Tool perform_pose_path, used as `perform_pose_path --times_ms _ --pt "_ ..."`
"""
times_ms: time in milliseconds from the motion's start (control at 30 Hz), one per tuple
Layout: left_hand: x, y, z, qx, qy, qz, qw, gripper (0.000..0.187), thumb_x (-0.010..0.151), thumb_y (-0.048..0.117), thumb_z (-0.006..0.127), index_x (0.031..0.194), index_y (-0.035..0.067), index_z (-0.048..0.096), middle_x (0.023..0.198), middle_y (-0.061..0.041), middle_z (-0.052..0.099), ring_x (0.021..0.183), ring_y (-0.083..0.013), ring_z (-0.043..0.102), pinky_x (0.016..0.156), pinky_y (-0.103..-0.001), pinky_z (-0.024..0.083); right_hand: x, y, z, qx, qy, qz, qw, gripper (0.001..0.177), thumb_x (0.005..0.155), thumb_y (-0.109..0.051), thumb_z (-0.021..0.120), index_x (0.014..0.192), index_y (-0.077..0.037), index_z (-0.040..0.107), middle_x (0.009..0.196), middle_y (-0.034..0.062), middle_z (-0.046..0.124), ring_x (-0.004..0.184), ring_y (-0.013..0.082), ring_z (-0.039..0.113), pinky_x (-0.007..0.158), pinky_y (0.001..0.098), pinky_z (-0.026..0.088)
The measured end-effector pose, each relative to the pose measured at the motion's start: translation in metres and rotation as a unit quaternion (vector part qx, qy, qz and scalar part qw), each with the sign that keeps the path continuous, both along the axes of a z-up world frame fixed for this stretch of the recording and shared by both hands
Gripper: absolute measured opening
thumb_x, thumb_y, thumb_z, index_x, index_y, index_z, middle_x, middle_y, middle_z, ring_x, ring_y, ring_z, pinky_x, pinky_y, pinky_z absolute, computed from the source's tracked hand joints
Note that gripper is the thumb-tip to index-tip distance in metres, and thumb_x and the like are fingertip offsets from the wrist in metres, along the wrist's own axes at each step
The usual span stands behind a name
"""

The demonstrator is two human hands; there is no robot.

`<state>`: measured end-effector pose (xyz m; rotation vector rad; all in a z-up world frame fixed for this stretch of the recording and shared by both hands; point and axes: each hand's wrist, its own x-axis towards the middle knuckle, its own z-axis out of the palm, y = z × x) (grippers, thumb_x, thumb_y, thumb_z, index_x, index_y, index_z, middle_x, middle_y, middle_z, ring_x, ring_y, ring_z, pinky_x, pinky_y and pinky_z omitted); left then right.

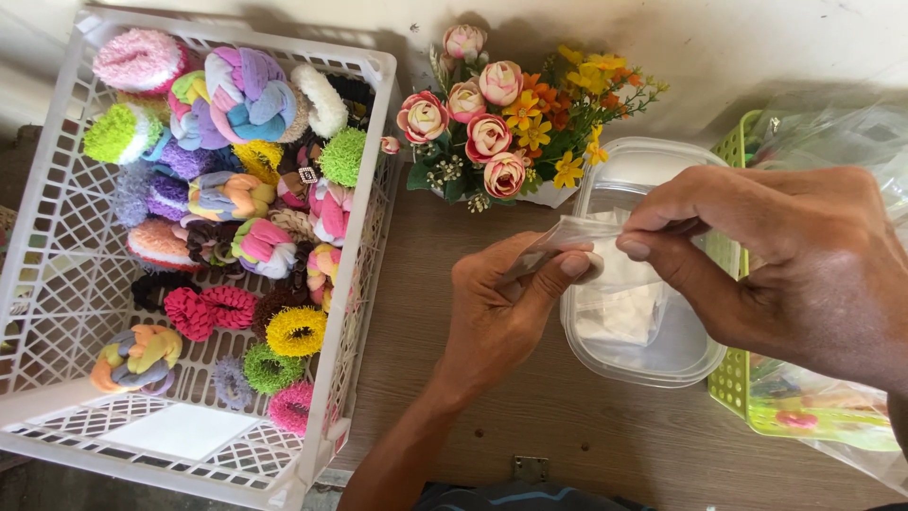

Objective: Packaging hair ties into small plastic bags.

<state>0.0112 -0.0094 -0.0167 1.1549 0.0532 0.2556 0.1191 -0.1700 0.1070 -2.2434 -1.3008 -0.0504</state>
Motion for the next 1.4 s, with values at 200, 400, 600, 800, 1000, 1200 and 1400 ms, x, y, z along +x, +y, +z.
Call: perform_pose_path --times_ms 200,400,600,800,1000,1200,1400 --pt "0.000 0.002 0.008 -0.023 -0.001 0.001 1.000 0.021 0.101 0.007 0.070 0.119 -0.004 0.071 0.106 -0.008 0.076 0.101 -0.0121 0.071 0.092 -0.027 0.061 -0.002 0.003 -0.001 0.032 0.010 0.014 0.999 0.010 0.088 -0.006 0.079 0.093 -0.004 0.070 0.082 0.0062 0.075 0.076 0.0161 0.076 0.062 0.0285 0.057" --pt "-0.005 0.003 0.010 0.039 -0.001 0.020 0.999 0.014 0.099 0.000 0.073 0.112 -0.004 0.074 0.100 -0.009 0.076 0.095 -0.0127 0.073 0.086 -0.027 0.064 -0.004 0.001 -0.003 0.025 0.026 0.003 0.999 0.011 0.088 -0.008 0.080 0.094 -0.004 0.071 0.084 0.0066 0.075 0.079 0.0148 0.076 0.067 0.0286 0.059" --pt "-0.005 0.001 0.007 0.017 -0.011 0.003 1.000 0.015 0.097 -0.005 0.072 0.112 -0.004 0.074 0.103 -0.009 0.077 0.099 -0.0125 0.073 0.091 -0.027 0.062 -0.006 -0.005 0.002 -0.030 0.046 -0.028 0.998 0.012 0.089 -0.009 0.075 0.099 -0.006 0.074 0.080 0.0041 0.076 0.075 0.0126 0.077 0.066 0.0272 0.061" --pt "-0.005 0.008 -0.002 0.009 -0.013 -0.013 1.000 0.017 0.096 -0.011 0.072 0.111 -0.005 0.074 0.103 -0.012 0.077 0.099 -0.0146 0.074 0.092 -0.028 0.061 -0.012 -0.006 0.006 -0.045 0.031 -0.055 0.997 0.007 0.094 -0.008 0.073 0.100 -0.004 0.073 0.081 0.0076 0.077 0.076 0.0152 0.078 0.060 0.0269 0.062" --pt "-0.005 0.011 -0.009 0.005 -0.018 -0.005 1.000 0.015 0.097 -0.010 0.071 0.110 -0.004 0.074 0.103 -0.012 0.077 0.098 -0.0164 0.075 0.092 -0.030 0.063 -0.012 -0.017 -0.003 -0.037 0.000 -0.041 0.998 0.012 0.088 -0.013 0.078 0.095 -0.004 0.073 0.081 0.0094 0.076 0.078 0.0174 0.078 0.063 0.0282 0.062" --pt "0.002 -0.002 -0.007 0.013 -0.015 -0.027 0.999 0.016 0.097 -0.007 0.071 0.112 -0.004 0.073 0.102 -0.012 0.078 0.098 -0.0162 0.076 0.091 -0.030 0.064 -0.014 -0.043 -0.007 -0.058 -0.004 -0.072 0.996 0.013 0.090 -0.009 0.077 0.100 -0.002 0.074 0.084 0.0116 0.077 0.078 0.0192 0.077 0.062 0.0294 0.061" --pt "0.013 -0.022 -0.015 0.046 -0.006 -0.072 0.996 0.016 0.095 -0.006 0.073 0.111 -0.003 0.074 0.103 -0.011 0.077 0.099 -0.0141 0.074 0.091 -0.027 0.062 -0.006 -0.073 -0.025 -0.055 0.059 -0.098 0.992 0.013 0.097 -0.008 0.069 0.109 -0.001 0.072 0.084 0.0117 0.077 0.078 0.0182 0.079 0.065 0.0305 0.063"
